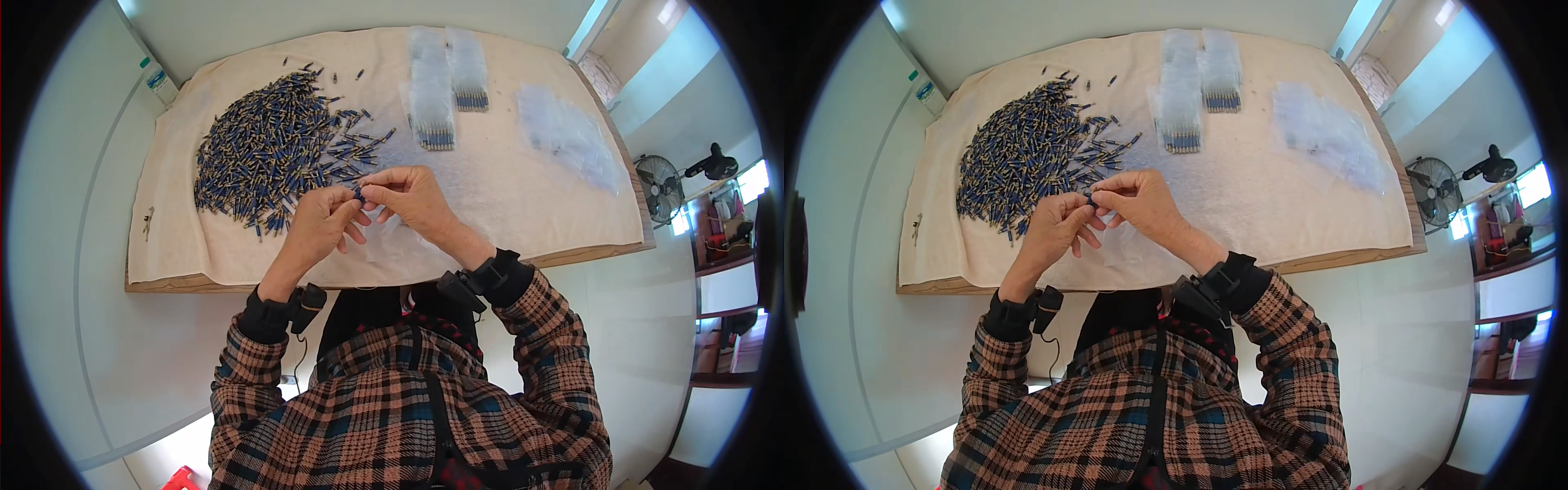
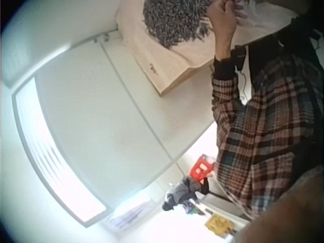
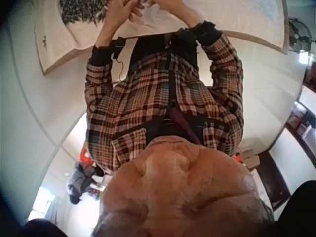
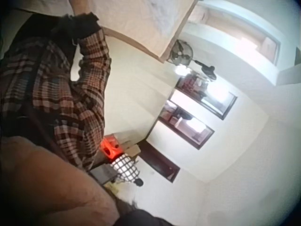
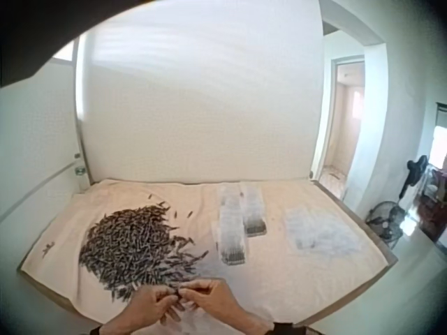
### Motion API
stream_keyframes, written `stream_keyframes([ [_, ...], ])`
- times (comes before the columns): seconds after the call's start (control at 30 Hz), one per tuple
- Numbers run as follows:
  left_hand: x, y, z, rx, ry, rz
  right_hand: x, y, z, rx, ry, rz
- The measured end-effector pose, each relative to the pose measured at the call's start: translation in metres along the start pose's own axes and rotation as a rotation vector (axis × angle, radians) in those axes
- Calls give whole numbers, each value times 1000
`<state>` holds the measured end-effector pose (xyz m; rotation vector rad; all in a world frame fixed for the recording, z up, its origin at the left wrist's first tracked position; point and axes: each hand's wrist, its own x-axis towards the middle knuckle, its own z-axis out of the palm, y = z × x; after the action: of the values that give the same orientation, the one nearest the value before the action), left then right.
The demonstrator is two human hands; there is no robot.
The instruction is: The person picks up small blue components by hand, places them into a plastic bag, and then sets the bag onto a stack. This process is repeated by gathering more components from a pile to fill another bag.
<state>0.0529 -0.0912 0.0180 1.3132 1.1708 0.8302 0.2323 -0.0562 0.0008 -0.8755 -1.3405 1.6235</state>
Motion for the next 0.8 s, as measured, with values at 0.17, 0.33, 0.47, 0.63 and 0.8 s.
stream_keyframes([
  [0.17, -3, 16, 5, 165, -82, -42, -11, -20, -13, -108, -29, 28],
  [0.33, 4, 14, 18, 226, -111, 74, -36, -27, -37, -259, 33, -16],
  [0.47, 17, 1, 21, 396, -65, 281, -64, -16, -64, -193, 279, -109],
  [0.63, 37, -7, 35, 590, -134, 448, -94, 8, -75, -198, 467, -52],
  [0.8, 49, -11, 42, 641, -219, 403, -104, 23, -74, -196, 523, -16],
])
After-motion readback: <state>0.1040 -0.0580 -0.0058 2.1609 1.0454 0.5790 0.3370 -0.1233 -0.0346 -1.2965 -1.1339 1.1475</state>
